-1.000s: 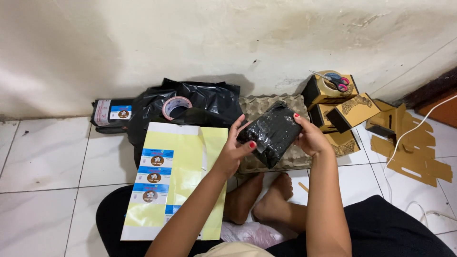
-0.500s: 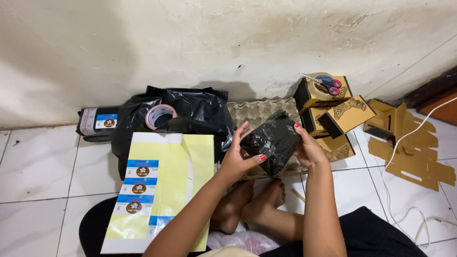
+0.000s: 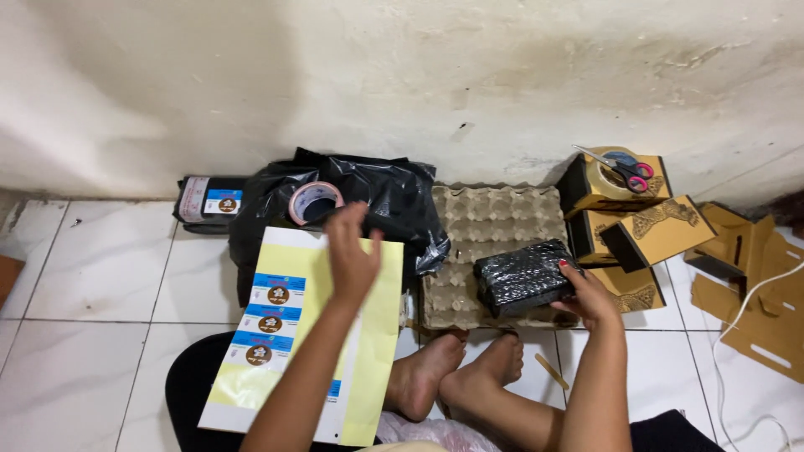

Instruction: The person wraps an item in bubble wrap, places it inside a black plastic bag, and then prepares a roll of clear adhesive tape.

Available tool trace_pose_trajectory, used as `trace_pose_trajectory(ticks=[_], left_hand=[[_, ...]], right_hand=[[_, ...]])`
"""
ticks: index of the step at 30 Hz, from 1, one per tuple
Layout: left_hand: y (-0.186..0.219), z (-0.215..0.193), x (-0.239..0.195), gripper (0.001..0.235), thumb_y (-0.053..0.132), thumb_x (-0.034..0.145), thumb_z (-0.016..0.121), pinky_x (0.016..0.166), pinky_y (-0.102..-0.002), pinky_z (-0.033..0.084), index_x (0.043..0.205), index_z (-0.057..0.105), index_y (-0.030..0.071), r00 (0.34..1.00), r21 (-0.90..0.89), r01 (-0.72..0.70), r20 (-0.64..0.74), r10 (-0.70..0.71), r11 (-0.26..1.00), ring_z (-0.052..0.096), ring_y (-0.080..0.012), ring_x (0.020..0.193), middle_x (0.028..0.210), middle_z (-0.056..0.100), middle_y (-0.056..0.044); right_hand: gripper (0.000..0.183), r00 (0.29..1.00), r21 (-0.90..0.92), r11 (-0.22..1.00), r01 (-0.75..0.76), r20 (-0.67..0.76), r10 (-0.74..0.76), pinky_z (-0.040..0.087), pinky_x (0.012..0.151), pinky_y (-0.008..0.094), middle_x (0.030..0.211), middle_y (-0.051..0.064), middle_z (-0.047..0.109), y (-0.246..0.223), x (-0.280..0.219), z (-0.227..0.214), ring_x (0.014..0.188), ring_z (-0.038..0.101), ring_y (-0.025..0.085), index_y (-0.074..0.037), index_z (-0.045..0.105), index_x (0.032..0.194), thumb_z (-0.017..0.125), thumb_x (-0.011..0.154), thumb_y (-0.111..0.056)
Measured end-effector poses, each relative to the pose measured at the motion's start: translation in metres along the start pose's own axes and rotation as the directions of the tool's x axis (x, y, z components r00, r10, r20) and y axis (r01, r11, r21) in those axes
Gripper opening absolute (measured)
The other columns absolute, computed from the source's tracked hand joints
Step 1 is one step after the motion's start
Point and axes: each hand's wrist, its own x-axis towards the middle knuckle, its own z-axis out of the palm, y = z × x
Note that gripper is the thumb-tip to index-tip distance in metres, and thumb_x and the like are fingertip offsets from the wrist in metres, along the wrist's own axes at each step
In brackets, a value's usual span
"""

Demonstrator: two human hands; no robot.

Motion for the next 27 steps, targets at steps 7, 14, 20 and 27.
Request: trace_pose_trajectory(ticks=[7, 14, 20, 27], left_hand=[[-0.163, -0.003, 0.035, 0.027, 0.034, 0.088, 0.071, 0.086, -0.052, 0.050, 0.115, 0.073, 0.029, 0.805, 0.568, 0.225, 0.349, -0.480, 0.791, 0.060, -0.0294, 0.112, 0.110, 0.071, 0.004], [-0.161, -0.003, 0.030, 0.038, 0.031, 0.097, 0.045, 0.116, -0.052, 0.020, 0.120, 0.075, 0.033, 0.519, 0.478, 0.197, 0.690, -0.505, 0.856, 0.064, -0.0275, 0.123, 0.116, 0.078, -0.002], [-0.146, -0.002, 0.035, 0.041, 0.051, 0.093, 0.051, 0.117, -0.059, 0.015, 0.120, 0.075, 0.033, 0.474, 0.462, 0.319, 0.678, -0.561, 0.828, 0.060, -0.0278, 0.128, 0.119, 0.076, -0.001], [-0.031, -0.069, 0.112, 0.052, 0.055, 0.092, 0.053, 0.110, -0.058, 0.038, 0.117, 0.078, 0.016, 0.378, 0.454, 0.502, 0.650, -0.659, 0.737, 0.060, -0.0379, 0.129, 0.120, 0.075, -0.014]], right_hand=[[0.091, 0.928, -0.803, 0.596, -0.005, -0.227, -0.297, 0.053, 0.090, 0.072, 0.142, 0.042, 0.043, -0.027, -0.014, 0.021, 0.127, 0.050, 0.058, -0.002, 0.055, 0.151, 0.074, 0.086, -0.063], [0.049, 0.760, -0.557, 0.526, 0.643, 0.375, -0.531, 0.045, 0.107, 0.052, 0.131, 0.019, 0.063, -0.077, -0.100, 0.228, 0.131, 0.054, 0.040, -0.010, 0.066, 0.134, 0.070, 0.096, -0.040], [0.051, 0.694, -0.596, 0.355, 0.720, 0.607, -0.388, 0.038, 0.106, 0.046, 0.135, 0.009, 0.058, -0.069, -0.090, 0.328, 0.132, 0.048, 0.029, -0.015, 0.060, 0.135, 0.067, 0.094, -0.045], [0.015, 0.472, -0.466, 0.159, 0.871, 0.700, -0.536, 0.035, 0.105, 0.040, 0.101, -0.001, 0.069, -0.070, -0.095, 0.354, 0.108, 0.064, 0.020, -0.019, 0.071, 0.108, 0.068, 0.095, -0.012]])
